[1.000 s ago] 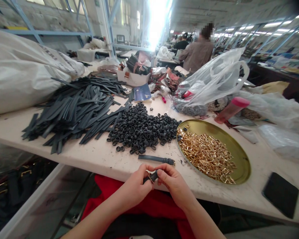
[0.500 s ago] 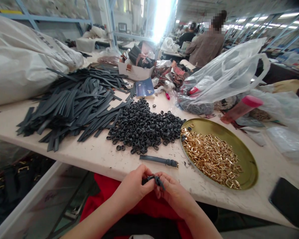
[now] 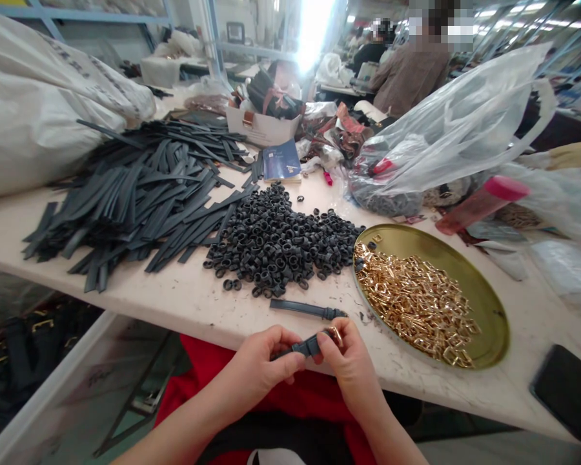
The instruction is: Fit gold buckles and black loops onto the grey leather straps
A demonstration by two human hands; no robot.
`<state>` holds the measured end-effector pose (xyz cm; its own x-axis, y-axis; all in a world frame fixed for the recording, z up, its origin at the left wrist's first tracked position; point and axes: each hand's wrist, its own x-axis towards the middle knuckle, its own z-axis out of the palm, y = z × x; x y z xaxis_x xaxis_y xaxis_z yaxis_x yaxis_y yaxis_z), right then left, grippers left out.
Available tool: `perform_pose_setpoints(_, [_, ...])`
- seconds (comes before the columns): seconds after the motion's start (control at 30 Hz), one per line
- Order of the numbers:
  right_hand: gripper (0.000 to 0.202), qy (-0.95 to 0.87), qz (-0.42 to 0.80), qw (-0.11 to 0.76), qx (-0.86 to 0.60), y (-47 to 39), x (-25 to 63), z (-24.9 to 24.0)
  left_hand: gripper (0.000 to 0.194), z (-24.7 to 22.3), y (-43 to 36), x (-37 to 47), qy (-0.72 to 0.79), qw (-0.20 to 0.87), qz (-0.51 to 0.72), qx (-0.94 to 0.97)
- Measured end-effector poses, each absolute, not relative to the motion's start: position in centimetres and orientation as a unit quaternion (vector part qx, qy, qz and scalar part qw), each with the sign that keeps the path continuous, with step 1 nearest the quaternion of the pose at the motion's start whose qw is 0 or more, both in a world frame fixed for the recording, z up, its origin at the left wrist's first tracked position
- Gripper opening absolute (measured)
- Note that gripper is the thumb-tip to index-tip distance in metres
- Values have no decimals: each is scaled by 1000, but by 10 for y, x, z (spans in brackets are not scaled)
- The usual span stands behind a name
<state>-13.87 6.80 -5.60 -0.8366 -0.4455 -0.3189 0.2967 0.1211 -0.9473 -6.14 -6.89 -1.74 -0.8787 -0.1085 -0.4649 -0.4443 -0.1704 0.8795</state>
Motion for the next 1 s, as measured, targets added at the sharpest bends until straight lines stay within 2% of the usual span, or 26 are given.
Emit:
perform_pose_setpoints(0.07, [32, 721, -629, 271, -102, 72, -136, -57, 16, -21, -66, -63, 632, 122, 736, -210])
perform_pose_setpoints(0.23, [16, 772, -544, 246, -220, 83, -131, -57, 15, -31, -59, -62, 617, 145, 742, -219])
perform_pose_setpoints(0.4, [11, 772, -482, 297, -290, 92, -132, -51, 19, -23, -60, -55, 621, 192, 732, -202])
perform_pose_setpoints(0.5, [8, 763, -454, 287, -359, 97, -130, -45, 19, -19, -59, -53, 628, 211, 726, -185])
perform_pose_setpoints(0.6, [9, 764, -455, 273, -369, 101, -125, -43, 22, -20, -56, -52, 612, 210, 740, -182])
perform_pose_setpoints(0.67, [14, 777, -468, 249, -339, 101, -121, -46, 23, -21, -56, -51, 626, 211, 730, -176])
perform_pose_setpoints(0.77, [21, 808, -474, 183, -297, 96, -116, -53, 14, -19, -61, -53, 697, 220, 666, -145])
perform_pose_setpoints(0.93, [27, 837, -450, 99, -295, 82, -125, -65, 24, -20, -63, -70, 804, 209, 548, -97])
perform_pose_setpoints(1.0, [28, 863, -399, 47, -307, 81, -138, -69, 24, -25, -63, -80, 871, 156, 462, -63])
